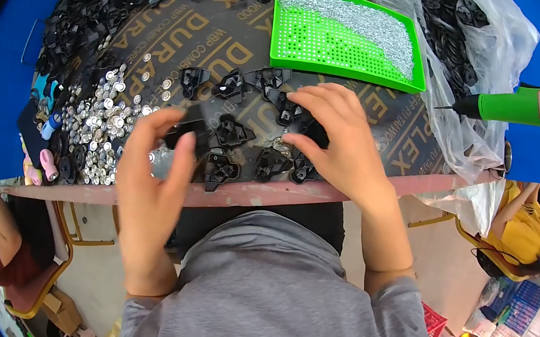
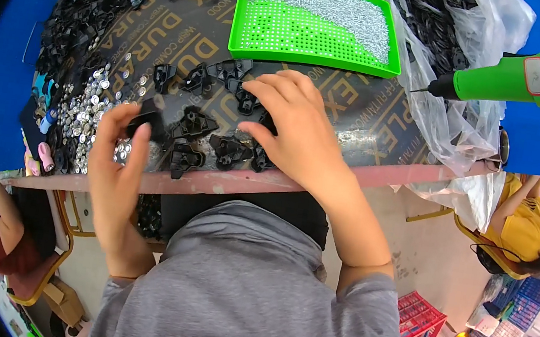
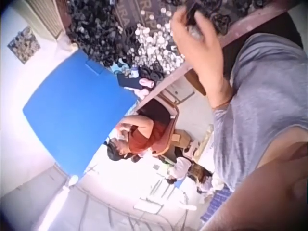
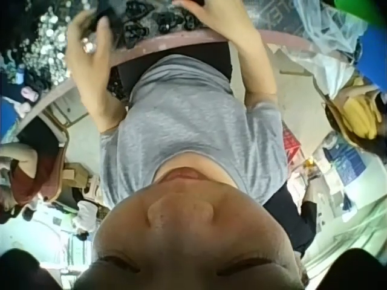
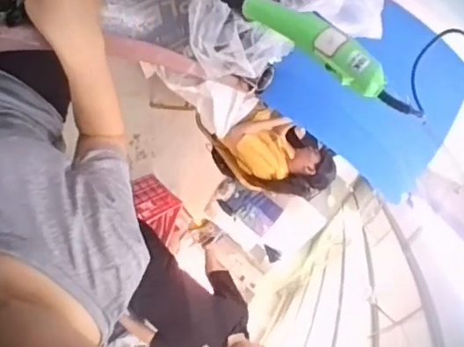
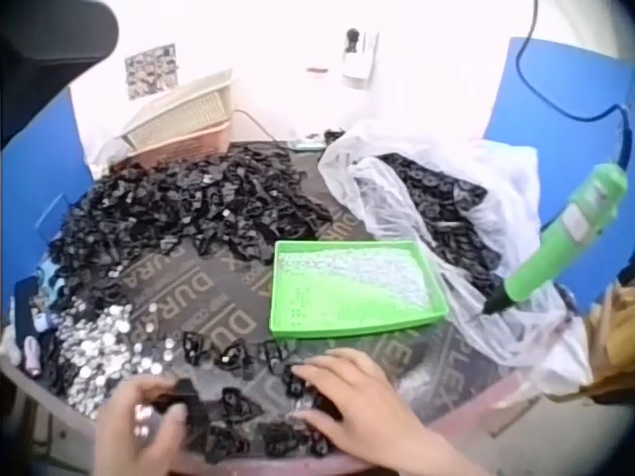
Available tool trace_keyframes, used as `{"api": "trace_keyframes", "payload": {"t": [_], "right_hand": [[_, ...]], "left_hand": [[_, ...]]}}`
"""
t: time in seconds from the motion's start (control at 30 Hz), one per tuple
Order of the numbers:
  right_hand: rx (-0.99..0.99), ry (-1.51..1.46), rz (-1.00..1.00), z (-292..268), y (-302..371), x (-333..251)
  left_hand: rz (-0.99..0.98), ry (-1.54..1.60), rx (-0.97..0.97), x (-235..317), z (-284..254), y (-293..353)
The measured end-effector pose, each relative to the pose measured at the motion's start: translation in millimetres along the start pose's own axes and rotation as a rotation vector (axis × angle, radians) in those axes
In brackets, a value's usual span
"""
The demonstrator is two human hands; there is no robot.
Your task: The person assembles small electronic components by hand, placing metal plates and small green plastic bits into black plastic housings.
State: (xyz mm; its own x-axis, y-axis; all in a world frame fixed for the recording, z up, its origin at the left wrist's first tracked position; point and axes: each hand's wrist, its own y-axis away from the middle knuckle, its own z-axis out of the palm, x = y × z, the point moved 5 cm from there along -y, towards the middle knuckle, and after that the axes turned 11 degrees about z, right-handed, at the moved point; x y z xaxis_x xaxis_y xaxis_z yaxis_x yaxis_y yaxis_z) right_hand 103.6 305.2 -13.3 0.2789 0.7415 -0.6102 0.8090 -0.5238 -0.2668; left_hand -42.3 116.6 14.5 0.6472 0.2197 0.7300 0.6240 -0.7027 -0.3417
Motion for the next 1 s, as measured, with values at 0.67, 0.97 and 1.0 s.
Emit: {"api": "trace_keyframes", "payload": {"t": [0.67,0.97,1.0], "right_hand": [[-0.093,0.056,-0.099,19,-17,-16],[0.033,-0.111,-0.054,0,-16,1],[0.11,-0.123,-0.048,-12,-14,-2]], "left_hand": [[0.25,-0.38,-0.314,5,23,9],[0.335,-0.291,-0.245,-7,48,6],[0.343,-0.283,-0.234,-6,48,5]]}}
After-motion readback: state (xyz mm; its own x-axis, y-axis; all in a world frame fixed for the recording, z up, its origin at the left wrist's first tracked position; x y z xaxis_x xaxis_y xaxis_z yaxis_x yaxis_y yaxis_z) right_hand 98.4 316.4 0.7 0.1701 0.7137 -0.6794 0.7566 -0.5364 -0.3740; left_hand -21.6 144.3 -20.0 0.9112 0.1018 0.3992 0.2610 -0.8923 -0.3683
